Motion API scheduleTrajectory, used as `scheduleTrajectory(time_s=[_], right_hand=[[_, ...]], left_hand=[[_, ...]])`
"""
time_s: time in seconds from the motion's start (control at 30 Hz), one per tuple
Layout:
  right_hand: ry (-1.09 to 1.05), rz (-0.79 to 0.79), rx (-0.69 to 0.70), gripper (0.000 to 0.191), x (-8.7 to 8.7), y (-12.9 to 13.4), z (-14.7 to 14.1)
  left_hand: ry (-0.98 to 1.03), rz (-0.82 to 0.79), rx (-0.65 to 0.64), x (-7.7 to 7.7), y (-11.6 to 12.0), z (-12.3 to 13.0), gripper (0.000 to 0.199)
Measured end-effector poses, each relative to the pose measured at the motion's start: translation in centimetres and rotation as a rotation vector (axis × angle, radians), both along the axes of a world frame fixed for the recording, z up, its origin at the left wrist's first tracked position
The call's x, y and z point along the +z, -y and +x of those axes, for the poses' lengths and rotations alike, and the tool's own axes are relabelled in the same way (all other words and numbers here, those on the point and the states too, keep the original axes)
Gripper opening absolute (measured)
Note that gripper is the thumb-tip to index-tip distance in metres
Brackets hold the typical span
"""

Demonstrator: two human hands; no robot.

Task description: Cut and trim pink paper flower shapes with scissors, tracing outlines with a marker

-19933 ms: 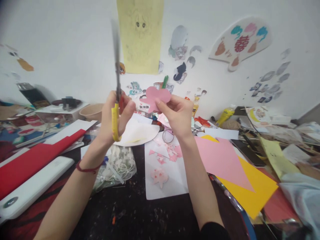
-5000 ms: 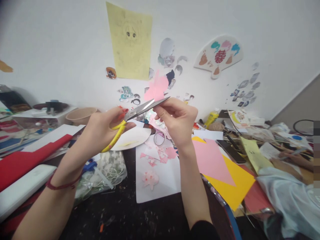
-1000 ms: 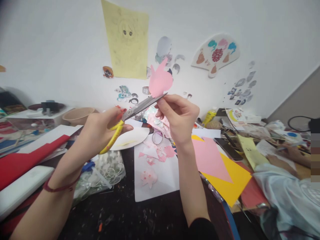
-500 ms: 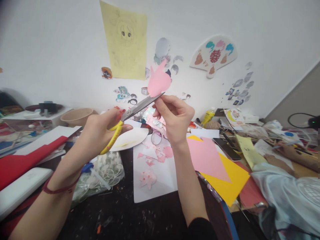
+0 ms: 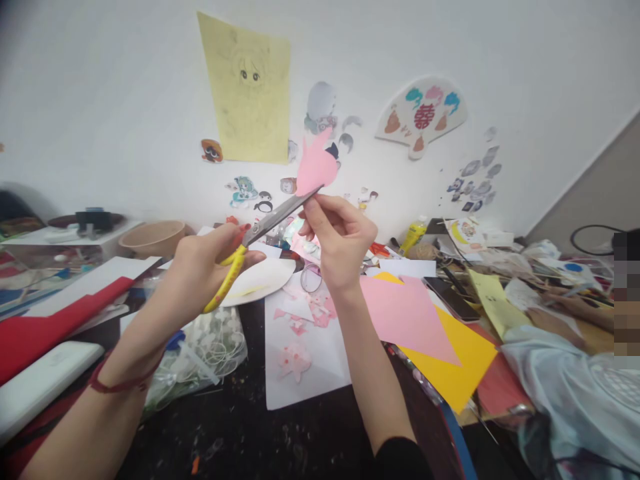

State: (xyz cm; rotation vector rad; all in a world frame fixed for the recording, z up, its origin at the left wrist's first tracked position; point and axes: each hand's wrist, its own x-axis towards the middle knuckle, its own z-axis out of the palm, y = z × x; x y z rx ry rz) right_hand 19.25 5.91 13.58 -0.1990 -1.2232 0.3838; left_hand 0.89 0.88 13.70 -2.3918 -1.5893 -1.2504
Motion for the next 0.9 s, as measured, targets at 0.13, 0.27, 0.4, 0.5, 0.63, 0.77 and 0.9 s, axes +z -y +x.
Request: scheduleTrajectory(time_s=[0.13, 0.27, 0.4, 0.5, 0.63, 0.77, 0.9], right_hand=[[-0.032, 0.01, -0.013, 0.006, -0.2, -0.3, -0.3], [-0.067, 0.014, -0.043, 0.004, -0.3, -0.4, -0.6], [-0.089, -0.008, -0.068, 0.002, -0.4, -0.3, -0.8], [-0.102, -0.021, -0.072, 0.001, -0.4, -0.1, -0.9], [-0.114, -0.032, -0.093, 0.002, -0.4, 0.0, -1.1], [-0.141, -0.004, -0.096, 0.004, -0.5, -0.1, -1.3], [-0.147, -0.018, -0.166, 0.004, -0.6, -0.1, -1.3]], left_hand=[[0.011, -0.008, -0.002, -0.1, -0.2, 0.3, 0.042], [0.04, 0.011, -0.03, -0.2, -0.3, 0.6, 0.046], [0.05, 0.009, -0.029, -0.3, -0.2, 0.7, 0.049], [0.063, -0.009, -0.034, -0.3, -0.2, 0.8, 0.05], [0.059, -0.028, -0.011, -0.4, -0.2, 1.1, 0.051], [0.055, -0.028, 0.002, -0.8, -0.3, 1.2, 0.052], [0.054, -0.03, -0.006, -1.1, -0.3, 1.3, 0.052]])
